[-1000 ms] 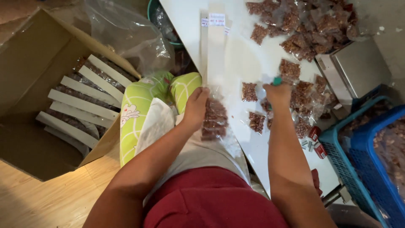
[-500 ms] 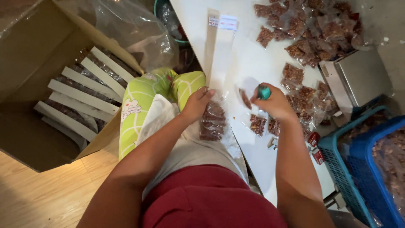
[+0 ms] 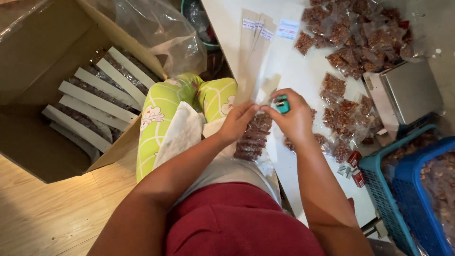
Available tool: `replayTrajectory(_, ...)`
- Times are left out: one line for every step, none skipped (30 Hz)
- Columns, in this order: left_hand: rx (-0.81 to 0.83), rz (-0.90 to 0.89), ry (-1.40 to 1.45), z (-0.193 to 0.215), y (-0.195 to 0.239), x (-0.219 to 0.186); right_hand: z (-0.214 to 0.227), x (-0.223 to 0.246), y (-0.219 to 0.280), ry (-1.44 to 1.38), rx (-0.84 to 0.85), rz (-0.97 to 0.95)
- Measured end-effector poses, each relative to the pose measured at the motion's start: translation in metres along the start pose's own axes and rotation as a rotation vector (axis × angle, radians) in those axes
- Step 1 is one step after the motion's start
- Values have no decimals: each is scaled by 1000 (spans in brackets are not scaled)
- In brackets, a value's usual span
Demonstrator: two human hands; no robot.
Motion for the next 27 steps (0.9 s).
replayTrajectory(-9,-1,-48,2,1,5,2,-5,3,-141,-45,-129)
replayTrajectory(-17,-4,-95,4,0,9,5,-9,6,-279,-90,-259)
replayTrajectory(-18,-4,-94,-1,4,-3,0,-21,6,-279,-88,-259)
replayTrajectory(-19,-19,-114,-5,8,-16,-8,-35,6,-390,-68,-324)
replayTrajectory(-20,-33,-134,-9,11,-29,-17,-49,6,-501,-46,-389)
replayTrajectory(-21,-34,-133,-10,14,-30,-18,-54,6,-500,-46,-388)
replayTrajectory(-25,-35,-139,-11,16,-32,-19,-60,5,-559,-53,-383)
replayTrajectory(-27,-35,-145,-11,19,-33,-20,-65,6,-619,-62,-379)
replayTrajectory(-25,-33,-145,-12,20,-34,-18,-62,3,-620,-63,-381)
replayTrajectory(-40,-20,-155,-12,20,-35,-16,-61,2,-595,-46,-438)
replayTrajectory(-55,-7,-166,-12,20,-36,-14,-60,1,-571,-28,-494)
replayTrajectory(-55,-7,-166,-13,21,-40,-10,-51,-5,-570,-29,-494)
replayTrajectory(-50,2,-207,-14,21,-44,-2,-47,-7,-713,-209,-556)
replayTrajectory(-43,14,-248,-16,23,-47,4,-43,-6,-853,-394,-619)
replayTrajectory(-41,16,-247,-18,25,-54,11,-33,-13,-852,-395,-621)
replayTrajectory(-46,15,-288,-20,25,-63,16,-24,-19,-1095,-524,-616)
replayTrajectory(-50,15,-330,-21,26,-72,21,-15,-25,-1338,-654,-602)
replayTrajectory(-46,14,-331,-22,25,-71,26,7,-23,-1338,-659,-601)
replayTrajectory(-51,14,-340,-23,23,-70,28,29,-22,-1346,-608,-623)
replayTrajectory(-61,15,-347,-23,23,-69,30,53,-22,-1351,-552,-643)
replayTrajectory(-61,14,-347,-22,21,-60,22,49,-29,-1350,-551,-642)
replayTrajectory(-70,-36,-328,-21,20,-54,14,45,-36,-1376,-607,-653)
replayTrajectory(-78,-87,-309,-20,19,-48,5,40,-42,-1402,-664,-663)
replayTrajectory(-76,-87,-310,-19,21,-53,-16,12,-48,-1402,-666,-663)
replayTrajectory(-75,-68,-345,-20,23,-57,-37,-17,-56,-1541,-695,-631)
replayTrajectory(-61,-55,-381,-23,19,-63,-54,-49,-64,-1679,-738,-587)
replayTrajectory(-45,-63,-382,-24,17,-64,-48,-47,-61,-1679,-756,-579)
Point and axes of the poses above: each hand's wrist, its own y-axis away from the middle knuckle, its own z-axis out of the back of the hand, x = y × z, the point moved 5 cm from there along -y, towards the middle knuckle, and after that the axes turned 9 degrees about x, right-handed, at the moved point
